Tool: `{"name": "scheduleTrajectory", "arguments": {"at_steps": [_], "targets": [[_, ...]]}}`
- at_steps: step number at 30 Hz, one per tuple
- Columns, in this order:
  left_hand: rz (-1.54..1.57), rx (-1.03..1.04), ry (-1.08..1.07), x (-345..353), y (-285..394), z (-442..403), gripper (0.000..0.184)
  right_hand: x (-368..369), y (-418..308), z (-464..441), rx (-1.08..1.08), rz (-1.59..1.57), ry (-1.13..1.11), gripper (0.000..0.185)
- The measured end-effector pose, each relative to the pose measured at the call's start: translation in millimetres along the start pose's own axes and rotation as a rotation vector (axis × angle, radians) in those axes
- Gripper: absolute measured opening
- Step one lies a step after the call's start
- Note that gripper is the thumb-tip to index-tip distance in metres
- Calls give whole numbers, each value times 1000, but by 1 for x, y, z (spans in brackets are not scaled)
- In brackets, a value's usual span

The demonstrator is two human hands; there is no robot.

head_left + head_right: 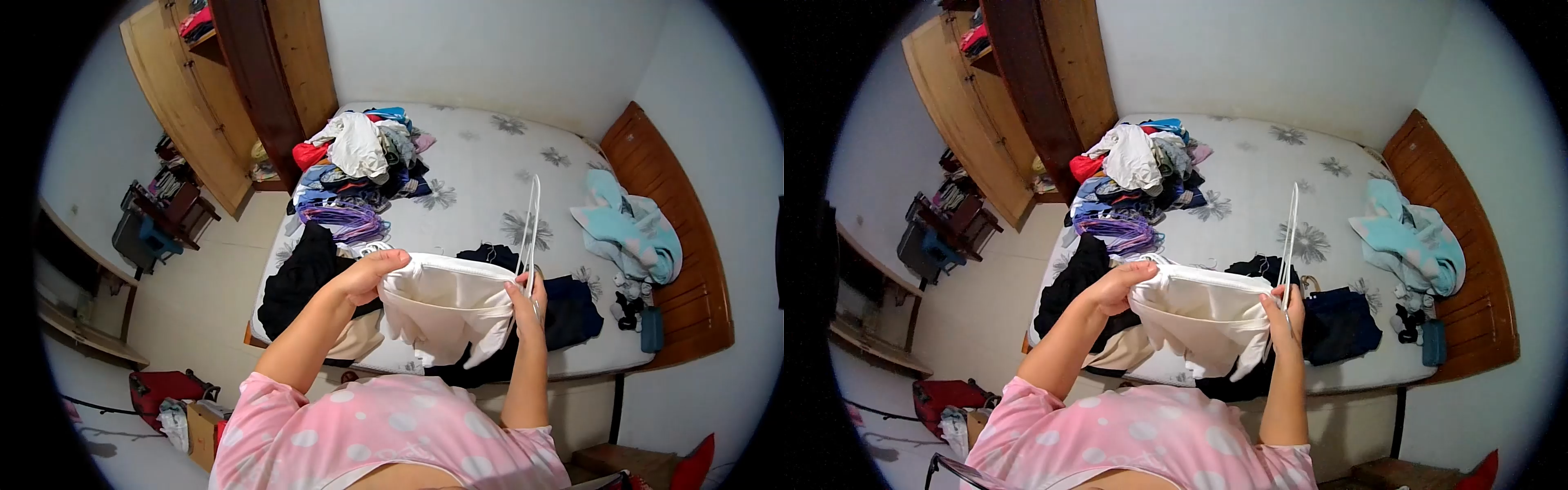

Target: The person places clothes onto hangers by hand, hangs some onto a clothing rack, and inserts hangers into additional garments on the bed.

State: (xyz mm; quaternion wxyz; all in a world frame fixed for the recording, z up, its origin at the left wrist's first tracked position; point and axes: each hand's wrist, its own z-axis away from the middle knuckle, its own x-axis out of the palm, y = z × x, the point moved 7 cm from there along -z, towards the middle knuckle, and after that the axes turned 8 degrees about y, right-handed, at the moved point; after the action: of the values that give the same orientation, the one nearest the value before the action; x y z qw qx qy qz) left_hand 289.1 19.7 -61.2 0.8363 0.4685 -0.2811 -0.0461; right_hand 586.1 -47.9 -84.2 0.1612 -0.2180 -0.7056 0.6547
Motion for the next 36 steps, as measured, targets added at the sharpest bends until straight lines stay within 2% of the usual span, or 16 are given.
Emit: {"name": "scheduleTrajectory", "arguments": {"at_steps": [2,4,6,7,10,12,14,16,20,24,29,32,33,36], "targets": [[8,50,37,-11,8,2,29,12,-17,-3,-127,68,-53,23],[13,78,123,-25,14,3,27,28,-5,-7,-65,-34,-131,22],[-2,135,228,-68,0,-13,26,33,13,-10,-40,77,-99,26],[-21,175,293,-90,-8,-19,25,33,17,-11,-112,153,-77,33],[-71,250,366,-103,-5,-10,20,33,25,6,144,43,-279,32],[-64,275,394,-112,-7,-11,19,35,28,18,158,-104,-379,29],[-49,269,427,-109,-3,-7,17,29,28,26,149,-101,-343,27],[-60,270,453,-110,3,-5,16,28,21,31,162,-92,-449,29],[7,253,401,-110,3,-6,15,39,17,43,205,-138,-575,27],[-31,274,384,-97,7,-4,14,58,26,47,232,-117,-567,23],[-133,369,365,-79,11,6,15,81,39,48,77,172,-534,25],[-197,395,347,-78,7,10,17,87,23,49,-116,256,-509,25],[-199,402,350,-75,7,12,17,90,19,53,-31,245,-537,25],[-235,394,350,-78,5,13,21,101,18,62,-28,101,-585,25]]}}
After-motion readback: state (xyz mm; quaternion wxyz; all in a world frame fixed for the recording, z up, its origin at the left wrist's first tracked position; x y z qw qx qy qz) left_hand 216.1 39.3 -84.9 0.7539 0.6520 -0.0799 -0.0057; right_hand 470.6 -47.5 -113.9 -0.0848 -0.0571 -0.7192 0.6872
